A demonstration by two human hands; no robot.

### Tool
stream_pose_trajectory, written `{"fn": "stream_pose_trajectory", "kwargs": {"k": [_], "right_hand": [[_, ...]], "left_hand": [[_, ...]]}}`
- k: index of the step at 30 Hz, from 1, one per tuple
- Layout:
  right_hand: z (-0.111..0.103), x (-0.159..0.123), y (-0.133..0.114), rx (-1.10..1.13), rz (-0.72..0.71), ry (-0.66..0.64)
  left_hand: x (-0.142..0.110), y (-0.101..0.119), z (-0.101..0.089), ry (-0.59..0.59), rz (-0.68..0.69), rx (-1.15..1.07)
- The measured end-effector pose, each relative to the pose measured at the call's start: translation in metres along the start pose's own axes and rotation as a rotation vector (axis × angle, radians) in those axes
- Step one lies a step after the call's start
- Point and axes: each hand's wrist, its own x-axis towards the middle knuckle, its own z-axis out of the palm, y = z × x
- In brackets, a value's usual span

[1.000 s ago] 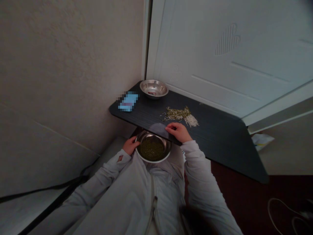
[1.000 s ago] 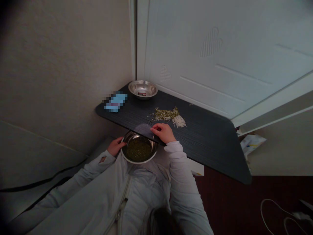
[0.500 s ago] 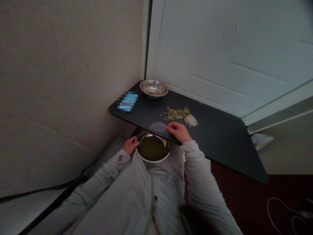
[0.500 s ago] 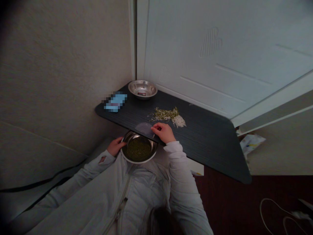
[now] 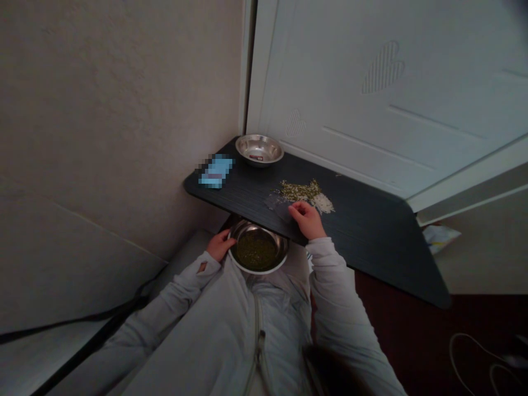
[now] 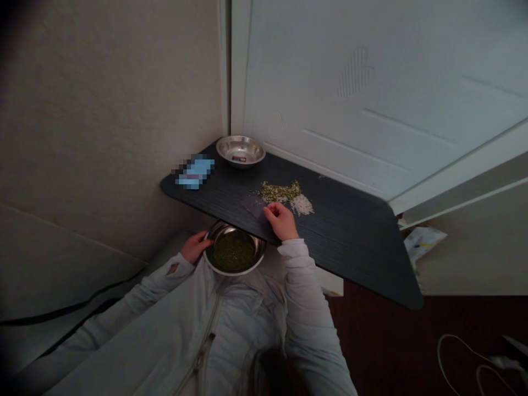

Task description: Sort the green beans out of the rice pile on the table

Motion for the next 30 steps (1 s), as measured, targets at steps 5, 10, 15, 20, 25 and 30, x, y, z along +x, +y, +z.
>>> {"fn": "stream_pose_trajectory", "kwargs": {"k": [5, 10, 15, 20, 25, 30], "right_hand": [[0.0, 0.002, 0.005, 0.129, 0.055, 0.162], [0.0, 0.004, 0.007, 0.122, 0.091, 0.198], [0.0, 0.003, 0.003, 0.153, 0.072, 0.18], [0.0, 0.001, -0.002, 0.186, 0.065, 0.134], [0.001, -0.001, -0.005, 0.211, 0.085, 0.085], [0.009, -0.01, -0.011, 0.216, 0.086, 0.02]], "left_hand": [[0.002, -0.005, 0.0, 0.008, 0.02, 0.013], [0.003, -0.006, -0.001, 0.007, -0.001, 0.019], [0.002, -0.005, 0.0, 0.029, 0.008, 0.007], [0.003, -0.008, 0.001, 0.027, -0.004, -0.021], [0.004, -0.009, 0.001, 0.021, -0.006, -0.031], [0.003, -0.003, 0.001, 0.0, -0.028, -0.061]]}}
